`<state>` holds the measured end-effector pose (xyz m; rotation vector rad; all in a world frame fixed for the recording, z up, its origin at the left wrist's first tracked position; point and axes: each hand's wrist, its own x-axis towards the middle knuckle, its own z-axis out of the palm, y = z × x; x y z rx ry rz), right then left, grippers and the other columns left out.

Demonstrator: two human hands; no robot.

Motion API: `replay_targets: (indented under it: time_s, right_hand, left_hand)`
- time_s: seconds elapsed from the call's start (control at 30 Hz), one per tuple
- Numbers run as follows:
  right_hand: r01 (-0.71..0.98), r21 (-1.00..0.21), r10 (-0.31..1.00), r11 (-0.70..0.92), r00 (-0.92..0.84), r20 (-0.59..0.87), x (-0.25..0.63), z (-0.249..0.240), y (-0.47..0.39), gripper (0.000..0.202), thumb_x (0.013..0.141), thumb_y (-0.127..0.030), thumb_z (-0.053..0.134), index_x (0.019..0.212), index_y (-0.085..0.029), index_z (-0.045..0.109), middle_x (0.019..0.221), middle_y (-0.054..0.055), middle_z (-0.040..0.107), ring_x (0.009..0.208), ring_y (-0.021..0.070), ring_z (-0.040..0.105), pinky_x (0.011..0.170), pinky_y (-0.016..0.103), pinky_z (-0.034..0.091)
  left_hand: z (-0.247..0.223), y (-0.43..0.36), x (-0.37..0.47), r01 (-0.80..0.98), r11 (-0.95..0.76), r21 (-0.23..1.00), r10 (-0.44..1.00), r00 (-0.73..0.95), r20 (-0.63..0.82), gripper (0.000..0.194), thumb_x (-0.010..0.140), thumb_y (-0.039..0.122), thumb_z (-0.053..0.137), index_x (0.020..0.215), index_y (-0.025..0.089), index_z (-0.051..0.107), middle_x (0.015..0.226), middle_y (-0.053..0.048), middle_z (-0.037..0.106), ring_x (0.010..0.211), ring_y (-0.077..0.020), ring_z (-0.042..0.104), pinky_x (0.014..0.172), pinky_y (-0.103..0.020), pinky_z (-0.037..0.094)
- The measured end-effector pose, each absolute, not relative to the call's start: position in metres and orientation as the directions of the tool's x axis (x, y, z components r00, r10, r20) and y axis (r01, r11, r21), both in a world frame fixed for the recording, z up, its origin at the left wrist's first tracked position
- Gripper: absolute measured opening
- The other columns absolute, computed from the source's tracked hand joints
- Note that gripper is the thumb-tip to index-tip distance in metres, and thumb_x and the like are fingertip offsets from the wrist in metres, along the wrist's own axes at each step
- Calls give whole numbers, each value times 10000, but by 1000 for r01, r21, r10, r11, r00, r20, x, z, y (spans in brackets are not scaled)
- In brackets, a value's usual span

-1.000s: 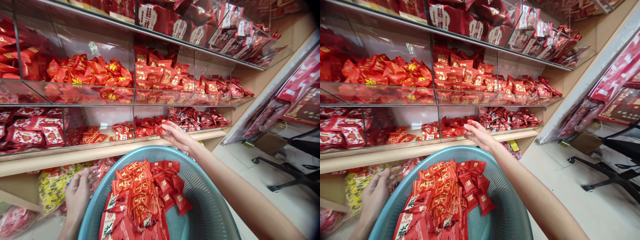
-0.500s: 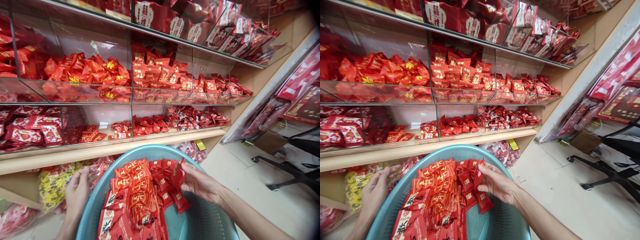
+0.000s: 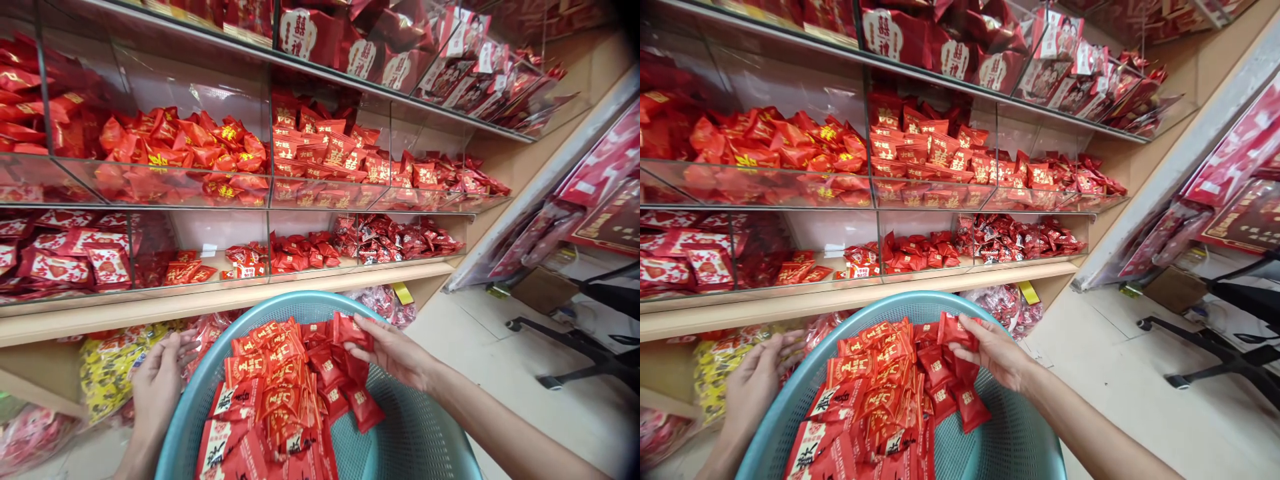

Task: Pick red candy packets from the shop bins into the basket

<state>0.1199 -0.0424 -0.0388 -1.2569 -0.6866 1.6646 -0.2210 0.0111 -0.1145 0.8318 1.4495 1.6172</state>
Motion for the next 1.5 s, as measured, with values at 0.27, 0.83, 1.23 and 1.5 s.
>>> replay_targets:
  time_s: [0.27,0.83,1.23,1.5]
  right_hand:
    - [-105,-919,924,-380,-97,-370,114,-35,-13,300,794,-420,579,911,-147,623,863,63,681,624,91,643,554,174,548]
    - [443,-840,944,-313,50,-326,75,-68,43,205,831,-378,478,759,-186,470,380,-49,518,350,124,551,293,155,328]
    - [966,-215,940,142,-64,335,91,-7,66,291,838,-408,441,717,-199,602,667,46,651,646,161,600,579,236,362]
    - [862,-271,898,429,-374,232,63,-11,152,220,722,-176,562,929,-164,637,894,30,677,771,136,602,671,205,418]
  left_hand:
    - [-112,8,-219,-129,-40,991,881,-473,-26,361,655,520,605,750,172,599,945,-42,645,877,-205,601,804,-354,493]
    - [-114,9,-222,-141,-41,989,883,-469,-30,383,634,530,626,782,177,614,952,-32,648,852,-187,599,718,-302,515]
    - [-115,9,-223,-125,-34,992,874,-485,-31,398,627,536,619,796,176,618,941,-28,655,867,-205,603,753,-330,520]
    - [-123,10,-228,-98,-34,995,883,-469,-16,406,638,547,609,818,183,619,945,-17,649,869,-198,599,772,-320,512]
